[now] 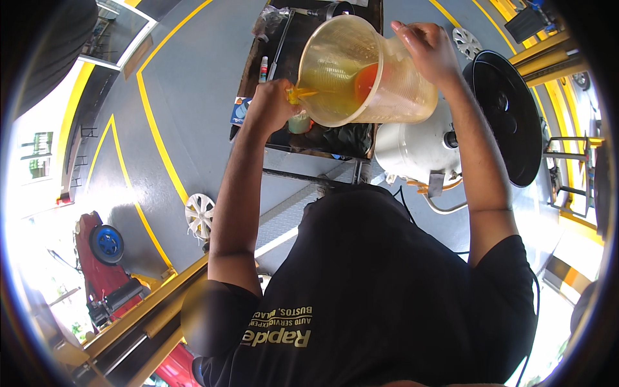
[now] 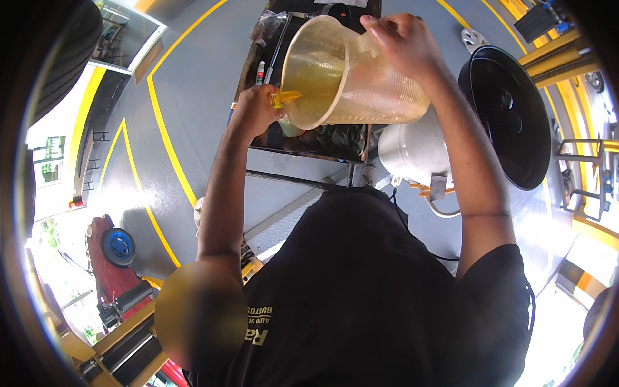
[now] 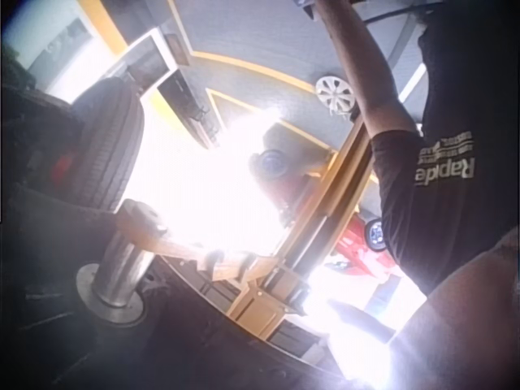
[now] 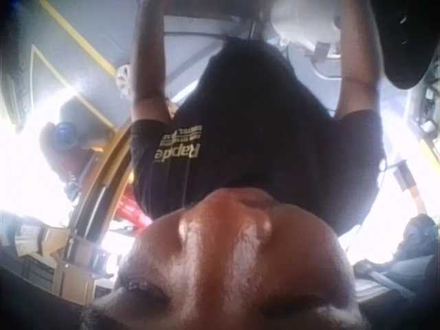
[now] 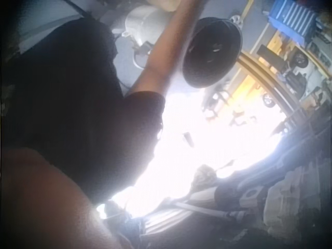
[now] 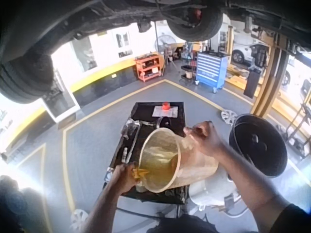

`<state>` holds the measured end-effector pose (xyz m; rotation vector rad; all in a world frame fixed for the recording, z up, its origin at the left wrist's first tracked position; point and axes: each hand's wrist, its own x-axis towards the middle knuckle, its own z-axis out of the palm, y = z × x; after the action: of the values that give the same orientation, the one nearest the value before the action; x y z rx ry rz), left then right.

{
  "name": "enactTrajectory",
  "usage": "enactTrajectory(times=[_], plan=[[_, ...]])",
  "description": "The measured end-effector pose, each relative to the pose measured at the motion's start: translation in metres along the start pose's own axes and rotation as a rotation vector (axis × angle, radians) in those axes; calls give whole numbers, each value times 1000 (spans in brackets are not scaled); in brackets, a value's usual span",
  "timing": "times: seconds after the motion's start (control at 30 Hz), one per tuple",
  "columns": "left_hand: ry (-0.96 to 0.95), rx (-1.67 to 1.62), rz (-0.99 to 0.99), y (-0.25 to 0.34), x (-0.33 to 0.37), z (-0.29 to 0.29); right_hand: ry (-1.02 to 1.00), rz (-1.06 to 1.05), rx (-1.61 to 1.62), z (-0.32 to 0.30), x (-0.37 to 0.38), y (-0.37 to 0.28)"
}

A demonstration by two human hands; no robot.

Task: The person repeatedly wipes the underside of a lifted vehicle's engine with a cloth, then pours a yellowish liquid from a measuring jug into a funnel attached to a white container. The person continues wiping the engine area multiple times.

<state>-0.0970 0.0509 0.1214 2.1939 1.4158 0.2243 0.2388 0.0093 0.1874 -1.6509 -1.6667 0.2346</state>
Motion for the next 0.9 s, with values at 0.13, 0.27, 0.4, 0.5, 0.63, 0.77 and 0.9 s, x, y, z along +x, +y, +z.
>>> enactTrajectory(times=[0.13, 0.27, 0.4, 0.5, 0.63, 0.77, 0.9], plan=[[48, 15, 59, -8, -2, 5, 43, 37, 50, 4, -12, 3], [121, 2, 87, -14, -7, 8, 78, 36, 107, 8, -19, 8], [145, -42, 37, -19, -16, 6, 95, 35, 181, 11, -23, 13], [133, -46, -44, -24, -23, 3, 119, -14, 194, 19, -26, 15], [214, -81, -47, -36, -33, 3, 193, 48, 270, 27, -19, 26], [233, -86, -37, -47, -41, 7, 250, -42, 324, 26, -3, 46], [222, -121, -48, -45, -45, 13, 463, -65, 423, 52, 2, 59]])
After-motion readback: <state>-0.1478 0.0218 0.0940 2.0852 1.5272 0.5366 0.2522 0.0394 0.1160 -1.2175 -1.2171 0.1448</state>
